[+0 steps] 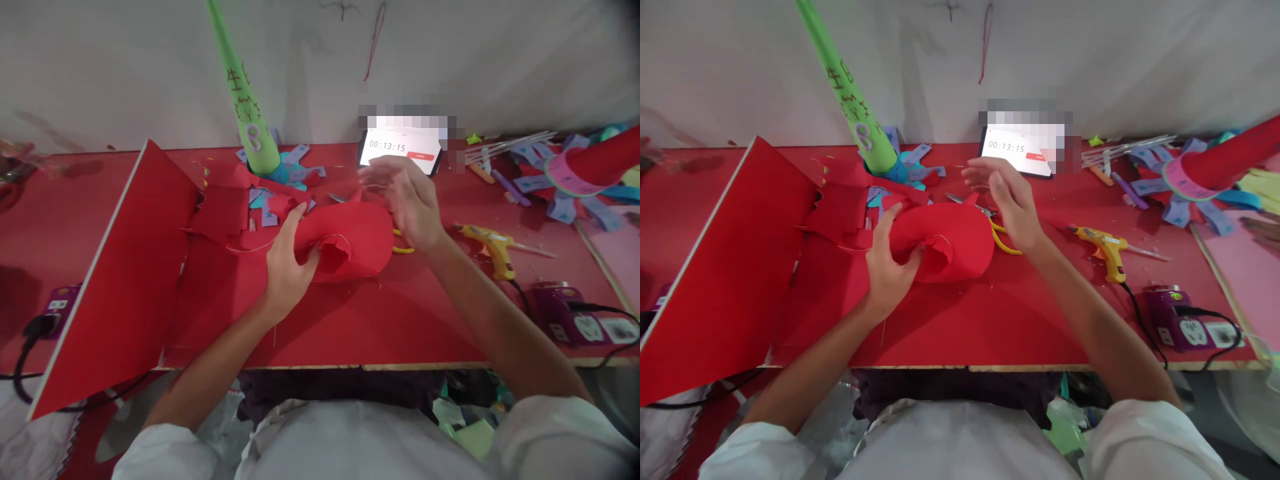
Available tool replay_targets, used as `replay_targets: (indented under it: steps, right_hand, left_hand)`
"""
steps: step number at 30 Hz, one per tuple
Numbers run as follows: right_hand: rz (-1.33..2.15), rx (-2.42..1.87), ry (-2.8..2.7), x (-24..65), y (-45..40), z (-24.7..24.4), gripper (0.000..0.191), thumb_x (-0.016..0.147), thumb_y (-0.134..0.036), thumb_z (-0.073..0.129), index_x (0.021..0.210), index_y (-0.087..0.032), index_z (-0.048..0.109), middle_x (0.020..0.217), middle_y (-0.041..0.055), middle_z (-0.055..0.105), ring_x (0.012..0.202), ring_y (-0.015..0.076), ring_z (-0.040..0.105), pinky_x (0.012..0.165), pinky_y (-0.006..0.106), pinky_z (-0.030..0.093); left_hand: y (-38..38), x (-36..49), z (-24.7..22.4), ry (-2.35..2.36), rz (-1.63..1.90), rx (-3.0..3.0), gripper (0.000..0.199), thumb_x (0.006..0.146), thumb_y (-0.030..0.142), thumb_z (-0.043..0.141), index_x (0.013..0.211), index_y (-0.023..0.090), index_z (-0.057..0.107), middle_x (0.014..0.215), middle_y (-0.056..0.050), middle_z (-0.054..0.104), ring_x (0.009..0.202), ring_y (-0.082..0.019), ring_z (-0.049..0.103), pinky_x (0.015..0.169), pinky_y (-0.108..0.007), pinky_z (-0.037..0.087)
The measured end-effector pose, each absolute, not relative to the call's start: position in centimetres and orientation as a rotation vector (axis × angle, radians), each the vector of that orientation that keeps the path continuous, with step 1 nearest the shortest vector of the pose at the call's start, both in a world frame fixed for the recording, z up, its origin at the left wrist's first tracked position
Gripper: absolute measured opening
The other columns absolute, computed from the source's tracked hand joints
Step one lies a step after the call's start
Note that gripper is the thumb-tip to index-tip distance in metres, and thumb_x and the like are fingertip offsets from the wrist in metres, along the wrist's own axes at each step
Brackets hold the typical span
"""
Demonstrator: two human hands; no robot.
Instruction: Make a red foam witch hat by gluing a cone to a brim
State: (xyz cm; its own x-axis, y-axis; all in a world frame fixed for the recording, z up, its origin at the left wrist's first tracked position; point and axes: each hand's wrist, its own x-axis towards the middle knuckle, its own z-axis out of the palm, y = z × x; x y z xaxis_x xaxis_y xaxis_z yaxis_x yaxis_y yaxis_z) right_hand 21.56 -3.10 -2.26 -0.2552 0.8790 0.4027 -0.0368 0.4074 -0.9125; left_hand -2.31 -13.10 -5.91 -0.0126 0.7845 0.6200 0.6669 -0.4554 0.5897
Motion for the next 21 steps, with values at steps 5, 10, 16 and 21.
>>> replay_targets:
  steps: [5, 10, 16, 21]
  right_hand:
    - [0.462, -0.868, -1.908, 22.7, -10.0, -1.7, 0.068, 0.1, -0.067, 0.064, 0.16, -0.042, 0.047, 0.166, 0.0072, 0.053, 0.156, 0.0388, 0.049, 0.13, 0.065, 0.041]
    - [0.35, -0.979, -2.066, 20.9, -12.8, -3.1, 0.091, 0.094, -0.059, 0.078, 0.168, -0.048, 0.027, 0.182, 0.0056, 0.029, 0.167, 0.0439, 0.03, 0.133, 0.072, 0.033]
    - [0.376, -1.026, -1.913, 20.8, -11.3, -5.2, 0.102, 0.092, -0.06, 0.079, 0.172, -0.044, 0.019, 0.179, 0.0113, 0.032, 0.165, 0.0432, 0.034, 0.129, 0.073, 0.038]
    - [0.554, -1.047, -1.726, 21.0, -11.3, -6.7, 0.098, 0.093, -0.058, 0.079, 0.171, -0.043, 0.023, 0.17, 0.013, 0.046, 0.155, 0.04, 0.05, 0.123, 0.067, 0.049]
  left_hand:
    - [-13.8, -2.2, -6.1, 1.603, 1.419, 2.143, 0.066, 0.098, 0.025, 0.068, 0.161, 0.027, 0.047, 0.158, -0.01, 0.063, 0.144, -0.03, 0.063, 0.117, -0.045, 0.058]
    - [-14.2, -1.5, -6.1, 1.534, 1.41, 2.168, 0.066, 0.098, 0.024, 0.069, 0.16, 0.029, 0.047, 0.153, -0.01, 0.066, 0.125, -0.027, 0.073, 0.106, -0.042, 0.063]
    - [-13.5, -1.2, -5.7, 1.434, 1.385, 1.902, 0.073, 0.099, 0.048, 0.076, 0.161, 0.03, 0.043, 0.149, -0.013, 0.066, 0.101, -0.02, 0.077, 0.091, -0.034, 0.065]
    - [-13.1, -1.4, -5.4, 1.39, 1.366, 1.853, 0.076, 0.096, 0.06, 0.075, 0.159, 0.029, 0.046, 0.159, -0.015, 0.058, 0.105, -0.02, 0.076, 0.094, -0.034, 0.064]
